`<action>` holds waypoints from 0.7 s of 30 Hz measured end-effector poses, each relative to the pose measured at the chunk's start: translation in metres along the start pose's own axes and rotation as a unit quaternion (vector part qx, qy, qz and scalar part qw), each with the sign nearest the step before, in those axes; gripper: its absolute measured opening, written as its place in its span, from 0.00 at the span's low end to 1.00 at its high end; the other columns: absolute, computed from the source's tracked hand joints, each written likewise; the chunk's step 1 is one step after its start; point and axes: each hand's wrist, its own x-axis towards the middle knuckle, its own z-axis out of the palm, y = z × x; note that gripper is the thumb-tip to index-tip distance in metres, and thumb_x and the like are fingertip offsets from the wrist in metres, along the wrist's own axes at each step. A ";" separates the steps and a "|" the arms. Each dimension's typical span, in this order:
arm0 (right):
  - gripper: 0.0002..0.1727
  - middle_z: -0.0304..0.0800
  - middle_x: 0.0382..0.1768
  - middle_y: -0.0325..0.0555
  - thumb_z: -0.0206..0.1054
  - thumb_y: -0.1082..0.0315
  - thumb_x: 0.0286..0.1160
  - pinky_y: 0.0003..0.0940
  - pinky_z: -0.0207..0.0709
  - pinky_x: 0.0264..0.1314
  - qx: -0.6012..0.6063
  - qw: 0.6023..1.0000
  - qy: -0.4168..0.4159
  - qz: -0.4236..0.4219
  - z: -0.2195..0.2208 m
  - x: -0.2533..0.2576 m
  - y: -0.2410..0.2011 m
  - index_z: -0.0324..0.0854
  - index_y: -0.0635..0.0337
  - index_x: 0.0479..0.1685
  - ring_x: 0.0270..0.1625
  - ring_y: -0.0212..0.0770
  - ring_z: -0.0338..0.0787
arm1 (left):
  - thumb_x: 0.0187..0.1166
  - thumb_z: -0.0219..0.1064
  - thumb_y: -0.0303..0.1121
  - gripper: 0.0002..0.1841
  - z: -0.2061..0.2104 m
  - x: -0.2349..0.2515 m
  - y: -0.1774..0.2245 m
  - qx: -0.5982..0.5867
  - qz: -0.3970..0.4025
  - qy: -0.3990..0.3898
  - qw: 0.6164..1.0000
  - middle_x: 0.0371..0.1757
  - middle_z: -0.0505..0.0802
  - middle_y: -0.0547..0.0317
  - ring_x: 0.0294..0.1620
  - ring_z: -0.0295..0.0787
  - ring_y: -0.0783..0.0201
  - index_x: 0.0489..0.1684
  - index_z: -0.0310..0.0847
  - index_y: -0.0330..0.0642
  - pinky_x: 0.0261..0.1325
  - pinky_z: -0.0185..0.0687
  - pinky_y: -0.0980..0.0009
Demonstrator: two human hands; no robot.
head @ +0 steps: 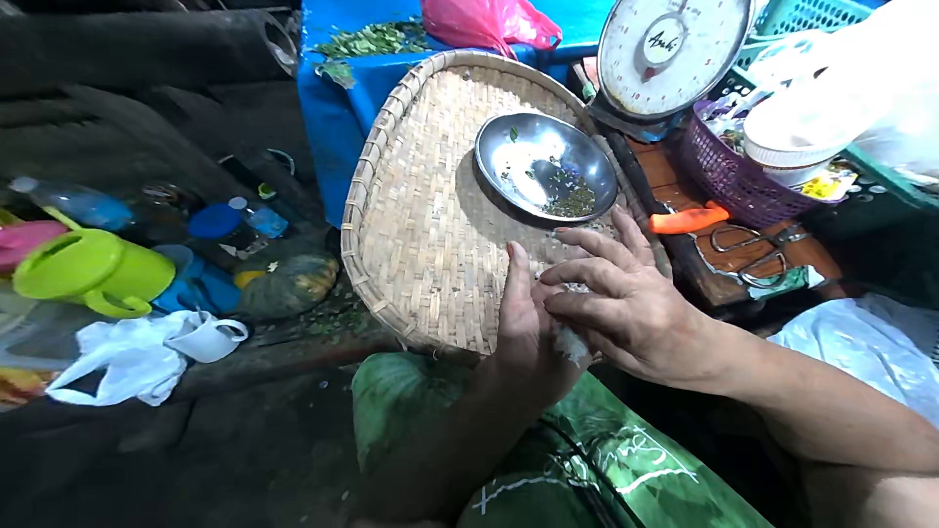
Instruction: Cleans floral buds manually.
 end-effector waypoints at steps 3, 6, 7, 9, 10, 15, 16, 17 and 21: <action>0.11 0.93 0.57 0.49 0.62 0.69 0.78 0.79 0.38 0.87 -0.009 1.000 0.003 0.011 -0.017 0.002 0.001 0.93 0.57 0.41 0.84 0.62 0.71 | 0.77 0.38 0.76 0.43 -0.001 0.000 0.001 0.043 0.000 -0.015 0.999 0.47 0.93 0.57 0.49 0.91 0.66 0.54 0.85 0.48 0.52 0.87 0.68; 0.12 0.91 0.60 0.49 0.61 0.67 0.80 0.78 0.38 0.88 -0.021 0.999 0.008 0.024 -0.033 0.002 0.001 0.92 0.58 0.44 0.85 0.61 0.70 | 0.79 0.33 0.75 0.45 0.003 -0.001 0.001 0.060 0.006 0.009 0.998 0.54 0.92 0.53 0.54 0.91 0.62 0.61 0.83 0.46 0.56 0.88 0.65; 0.13 0.91 0.60 0.49 0.61 0.66 0.80 0.78 0.38 0.88 -0.025 0.999 0.010 0.024 -0.036 0.002 0.001 0.92 0.58 0.46 0.85 0.62 0.70 | 0.80 0.31 0.74 0.45 0.007 -0.001 0.001 0.060 0.009 0.029 0.998 0.54 0.92 0.52 0.55 0.91 0.61 0.61 0.82 0.46 0.57 0.88 0.64; 0.12 0.91 0.60 0.50 0.62 0.66 0.80 0.79 0.37 0.87 -0.029 0.999 0.013 0.022 -0.037 0.002 -0.001 0.93 0.57 0.46 0.85 0.63 0.69 | 0.80 0.30 0.74 0.45 0.009 -0.001 0.000 0.058 0.010 0.048 0.997 0.55 0.91 0.52 0.56 0.90 0.61 0.61 0.82 0.46 0.57 0.87 0.63; 0.12 0.91 0.60 0.50 0.62 0.66 0.80 0.80 0.37 0.87 -0.031 0.999 0.012 0.021 -0.035 0.001 -0.002 0.93 0.57 0.45 0.85 0.63 0.69 | 0.79 0.31 0.75 0.45 0.008 -0.001 0.000 0.058 0.010 0.044 0.997 0.54 0.92 0.52 0.55 0.90 0.61 0.60 0.82 0.46 0.57 0.87 0.64; 0.12 0.92 0.59 0.49 0.63 0.64 0.82 0.81 0.36 0.86 -0.035 0.999 -0.009 0.027 -0.018 0.001 -0.003 0.94 0.55 0.45 0.85 0.63 0.70 | 0.78 0.38 0.75 0.42 0.001 0.000 -0.001 0.021 0.011 0.000 1.000 0.47 0.92 0.56 0.50 0.91 0.66 0.54 0.84 0.46 0.53 0.86 0.68; 0.13 0.92 0.59 0.48 0.62 0.63 0.83 0.82 0.36 0.86 -0.035 0.999 -0.014 0.031 -0.014 0.001 -0.003 0.94 0.54 0.45 0.85 0.63 0.70 | 0.78 0.37 0.75 0.42 0.001 0.000 -0.001 0.015 0.012 0.004 1.000 0.47 0.92 0.56 0.49 0.90 0.66 0.53 0.83 0.46 0.52 0.86 0.69; 0.13 0.92 0.59 0.48 0.62 0.61 0.84 0.82 0.36 0.86 -0.036 0.999 -0.016 0.034 -0.011 0.000 -0.002 0.93 0.54 0.45 0.85 0.63 0.70 | 0.78 0.36 0.75 0.43 0.001 0.000 -0.001 0.014 0.013 0.001 1.000 0.47 0.91 0.56 0.50 0.90 0.66 0.54 0.83 0.46 0.52 0.86 0.68; 0.13 0.92 0.59 0.46 0.63 0.60 0.83 0.82 0.35 0.86 -0.038 0.998 -0.016 0.040 -0.004 0.001 -0.003 0.92 0.54 0.42 0.84 0.61 0.71 | 0.79 0.34 0.75 0.43 0.001 -0.001 -0.002 0.036 0.022 0.008 0.999 0.42 0.92 0.57 0.43 0.90 0.68 0.49 0.84 0.47 0.47 0.86 0.71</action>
